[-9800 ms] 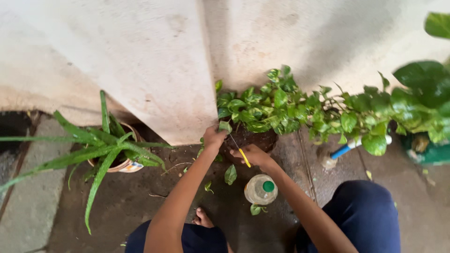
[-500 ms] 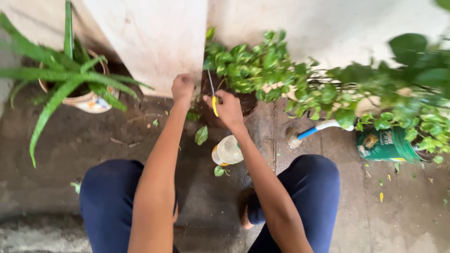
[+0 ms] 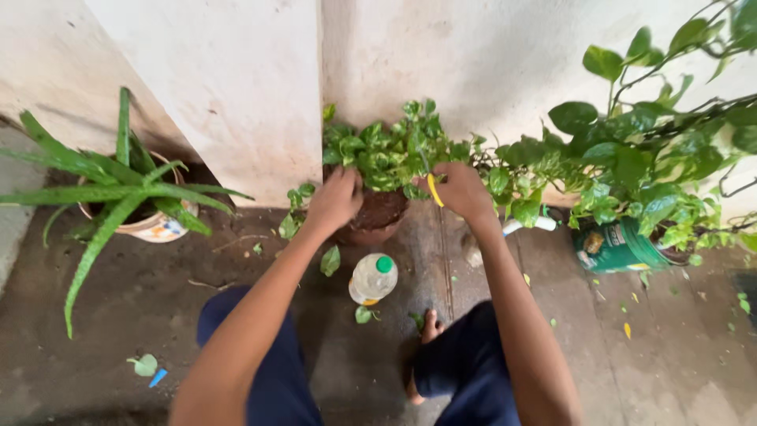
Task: The person prunes a potted plant by hand and using shears, removing several leaves and small stems and letting them fall to the floor.
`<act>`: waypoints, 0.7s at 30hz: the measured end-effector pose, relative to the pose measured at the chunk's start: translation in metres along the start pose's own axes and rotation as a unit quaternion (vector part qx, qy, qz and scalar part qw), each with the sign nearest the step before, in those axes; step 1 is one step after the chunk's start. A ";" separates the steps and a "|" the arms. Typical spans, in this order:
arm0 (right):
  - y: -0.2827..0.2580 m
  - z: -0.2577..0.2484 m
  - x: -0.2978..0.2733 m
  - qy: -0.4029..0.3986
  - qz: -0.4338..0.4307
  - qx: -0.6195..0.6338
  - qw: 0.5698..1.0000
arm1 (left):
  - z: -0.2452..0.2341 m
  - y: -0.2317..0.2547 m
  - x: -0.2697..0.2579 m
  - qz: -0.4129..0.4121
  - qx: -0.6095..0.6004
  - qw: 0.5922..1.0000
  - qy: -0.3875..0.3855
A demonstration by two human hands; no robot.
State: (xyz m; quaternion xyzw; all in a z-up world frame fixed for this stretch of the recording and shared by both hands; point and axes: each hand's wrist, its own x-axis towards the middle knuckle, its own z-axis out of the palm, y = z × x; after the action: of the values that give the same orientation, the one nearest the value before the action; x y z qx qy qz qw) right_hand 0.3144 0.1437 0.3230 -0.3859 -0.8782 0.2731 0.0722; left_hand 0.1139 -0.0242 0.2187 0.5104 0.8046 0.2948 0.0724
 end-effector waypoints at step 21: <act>0.025 0.057 0.016 -0.092 -0.027 -0.171 0.981 | 0.019 -0.011 0.036 -0.079 -0.017 0.996 0.031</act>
State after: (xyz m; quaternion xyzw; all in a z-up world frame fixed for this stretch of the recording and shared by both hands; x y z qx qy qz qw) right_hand 0.2999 0.1445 0.2607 -0.3420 -0.9248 0.1518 -0.0689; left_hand 0.0959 0.0109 0.2038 0.4348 0.8390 0.3174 0.0788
